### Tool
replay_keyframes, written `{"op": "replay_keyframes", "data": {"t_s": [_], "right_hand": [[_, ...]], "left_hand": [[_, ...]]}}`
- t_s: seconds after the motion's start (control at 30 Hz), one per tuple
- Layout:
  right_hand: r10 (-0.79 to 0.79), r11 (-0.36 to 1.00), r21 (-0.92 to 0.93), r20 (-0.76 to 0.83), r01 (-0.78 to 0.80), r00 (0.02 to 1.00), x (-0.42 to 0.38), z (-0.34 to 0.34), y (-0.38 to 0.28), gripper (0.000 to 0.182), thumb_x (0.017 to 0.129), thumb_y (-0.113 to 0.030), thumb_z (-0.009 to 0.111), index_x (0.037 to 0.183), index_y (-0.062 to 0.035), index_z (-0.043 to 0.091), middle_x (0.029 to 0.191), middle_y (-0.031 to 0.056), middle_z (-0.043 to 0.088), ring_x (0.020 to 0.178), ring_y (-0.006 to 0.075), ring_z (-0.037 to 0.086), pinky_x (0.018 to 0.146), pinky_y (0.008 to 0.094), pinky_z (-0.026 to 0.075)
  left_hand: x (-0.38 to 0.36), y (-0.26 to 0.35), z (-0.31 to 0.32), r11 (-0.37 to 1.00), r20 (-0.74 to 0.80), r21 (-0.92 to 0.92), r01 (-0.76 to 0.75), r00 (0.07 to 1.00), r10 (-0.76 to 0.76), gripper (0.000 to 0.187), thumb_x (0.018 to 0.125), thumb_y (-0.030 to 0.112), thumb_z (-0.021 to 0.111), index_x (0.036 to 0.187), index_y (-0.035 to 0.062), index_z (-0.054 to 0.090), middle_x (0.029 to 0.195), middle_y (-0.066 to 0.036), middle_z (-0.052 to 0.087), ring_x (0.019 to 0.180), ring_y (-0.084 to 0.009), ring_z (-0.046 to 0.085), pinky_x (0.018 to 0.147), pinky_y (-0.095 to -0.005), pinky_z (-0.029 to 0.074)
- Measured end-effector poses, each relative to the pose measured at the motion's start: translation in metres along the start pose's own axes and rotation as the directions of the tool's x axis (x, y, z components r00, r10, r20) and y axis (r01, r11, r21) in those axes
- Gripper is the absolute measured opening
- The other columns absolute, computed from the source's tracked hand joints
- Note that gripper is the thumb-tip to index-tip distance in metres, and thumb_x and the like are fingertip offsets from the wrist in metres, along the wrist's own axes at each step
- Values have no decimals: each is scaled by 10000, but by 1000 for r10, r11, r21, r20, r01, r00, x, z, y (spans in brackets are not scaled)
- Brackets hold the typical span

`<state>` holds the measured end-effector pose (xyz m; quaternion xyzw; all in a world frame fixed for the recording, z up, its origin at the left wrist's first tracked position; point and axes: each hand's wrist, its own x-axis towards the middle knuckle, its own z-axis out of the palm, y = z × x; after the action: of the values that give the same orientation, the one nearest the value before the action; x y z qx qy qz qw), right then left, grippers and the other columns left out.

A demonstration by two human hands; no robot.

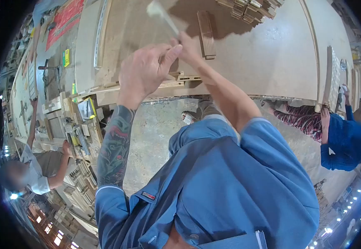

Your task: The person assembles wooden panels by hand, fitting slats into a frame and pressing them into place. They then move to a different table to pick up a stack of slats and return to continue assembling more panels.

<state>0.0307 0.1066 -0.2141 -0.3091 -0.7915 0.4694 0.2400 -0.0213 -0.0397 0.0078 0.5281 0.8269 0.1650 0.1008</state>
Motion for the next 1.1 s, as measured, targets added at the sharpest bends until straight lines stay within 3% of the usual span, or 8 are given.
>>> {"op": "replay_keyframes", "data": {"t_s": [0.07, 0.4, 0.47, 0.57, 0.87, 0.97, 1.03, 1.1], "right_hand": [[138, 914, 367, 125, -175, 983, -36, -54, -36, 268, 926, -227, 668, 1039, 16, 653, 890, 81, 699, 848, 151, 654, 715, 330, 510], [173, 963, 127, 378, -236, 909, -98, -80, -44, 225, 895, -139, 693, 1071, 0, 711, 933, 105, 747, 843, 175, 690, 747, 321, 539], [-44, 999, -2, 368, 48, 929, -100, -74, -46, 199, 877, -145, 704, 1050, -47, 718, 942, 155, 733, 797, 270, 706, 711, 344, 539], [20, 1000, 6, 354, -24, 935, -105, -65, -29, 163, 879, -167, 702, 1013, -77, 722, 930, 184, 702, 786, 361, 681, 675, 373, 532], [-218, 950, -110, 441, 293, 871, -109, -70, 9, 307, 849, -158, 695, 1154, -131, 672, 949, 183, 700, 843, 381, 674, 712, 434, 535], [-10, 966, -246, 280, 82, 960, -64, -93, 30, 378, 838, -233, 712, 1175, -81, 638, 991, 172, 700, 892, 378, 677, 794, 465, 534], [-306, 631, -776, -276, -23, 911, -29, -73, 88, 489, 846, -308, 697, 1214, -14, 564, 1049, 169, 693, 955, 384, 673, 858, 513, 518], [-293, 641, -766, -290, -38, 911, -13, -49, 94, 514, 862, -329, 677, 1228, 2, 534, 1066, 182, 693, 997, 387, 664, 869, 528, 508]], "left_hand": [[0, -3, -2, 999, 22, -15, 33, 999, -33, 565, 971, 618, 431, 1012, 150, 744, 852, -141, 694, 838, -365, 672, 704, -475, 520], [2, -8, -1, 998, 47, -62, 15, 999, -12, 674, 972, 684, 333, 1096, 160, 737, 931, -160, 710, 912, -393, 661, 761, -490, 515], [2, -9, 0, 998, 51, -68, 17, 999, -13, 681, 972, 687, 326, 1103, 158, 734, 921, -158, 708, 910, -394, 658, 763, -489, 510], [-1, -10, -6, 991, 18, -136, -15, 1000, 18, 682, 971, 690, 328, 1105, 158, 733, 909, -158, 701, 901, -396, 650, 758, -486, 500], [16, 26, 30, 963, -82, -94, -254, 966, 247, 586, 986, 609, 410, 1035, 131, 744, 883, -158, 698, 853, -369, 658, 752, -469, 517], [16, 31, 19, 991, 2, -13, -131, 991, 131, 550, 980, 590, 442, 1041, 137, 748, 892, -151, 705, 863, -355, 666, 748, -467, 528], [16, 33, 18, 997, 73, -16, -76, 994, 77, 580, 980, 606, 421, 1039, 132, 750, 893, -146, 705, 861, -358, 667, 732, -476, 530], [14, 35, 17, 998, 82, -17, -67, 994, 68, 588, 981, 612, 410, 1033, 137, 752, 885, -147, 704, 858, -361, 665, 729, -477, 530]]}}
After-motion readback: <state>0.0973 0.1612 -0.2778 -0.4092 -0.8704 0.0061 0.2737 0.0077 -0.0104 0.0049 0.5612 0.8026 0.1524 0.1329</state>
